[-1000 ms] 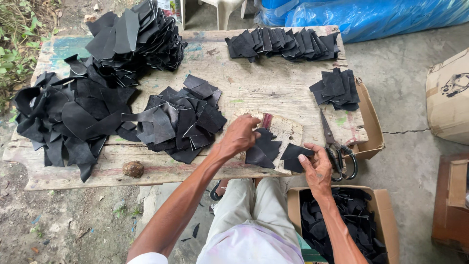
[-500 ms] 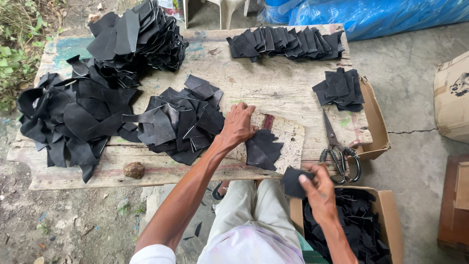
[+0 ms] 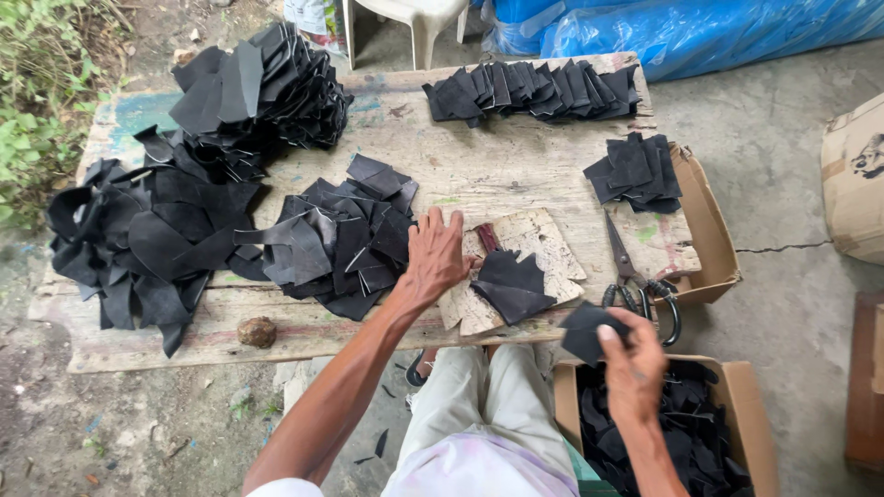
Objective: The person sorts through a pile of black leather pieces on a wooden table, organizes them into stacks, and uses shears to trim specific pieces on a small wooden block.
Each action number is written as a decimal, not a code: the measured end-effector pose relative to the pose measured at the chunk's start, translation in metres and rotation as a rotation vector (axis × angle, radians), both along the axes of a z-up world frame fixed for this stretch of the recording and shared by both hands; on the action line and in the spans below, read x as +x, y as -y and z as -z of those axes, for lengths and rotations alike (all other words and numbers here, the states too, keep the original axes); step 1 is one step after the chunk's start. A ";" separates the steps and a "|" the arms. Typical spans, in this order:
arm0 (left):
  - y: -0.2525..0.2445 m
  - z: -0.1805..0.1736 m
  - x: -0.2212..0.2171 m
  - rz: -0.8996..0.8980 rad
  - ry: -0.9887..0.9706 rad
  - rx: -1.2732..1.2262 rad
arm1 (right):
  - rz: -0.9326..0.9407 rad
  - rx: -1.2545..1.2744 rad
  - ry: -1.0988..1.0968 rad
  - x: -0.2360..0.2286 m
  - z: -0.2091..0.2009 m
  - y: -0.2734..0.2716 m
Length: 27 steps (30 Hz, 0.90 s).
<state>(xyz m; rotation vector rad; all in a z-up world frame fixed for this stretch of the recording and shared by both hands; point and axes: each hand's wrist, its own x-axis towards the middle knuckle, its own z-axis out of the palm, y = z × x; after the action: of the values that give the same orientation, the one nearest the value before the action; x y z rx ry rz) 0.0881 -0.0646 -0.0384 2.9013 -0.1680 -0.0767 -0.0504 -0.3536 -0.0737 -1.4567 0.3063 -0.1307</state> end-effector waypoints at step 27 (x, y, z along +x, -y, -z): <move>-0.026 -0.034 -0.119 -0.075 0.395 -0.337 | -0.198 -0.884 0.240 0.033 0.009 -0.038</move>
<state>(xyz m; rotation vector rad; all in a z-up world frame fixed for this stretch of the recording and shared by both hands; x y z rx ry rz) -0.0307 -0.0390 -0.0048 2.5490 -0.1236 0.4915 -0.0174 -0.3153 -0.0832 -2.3079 -0.1243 -0.3022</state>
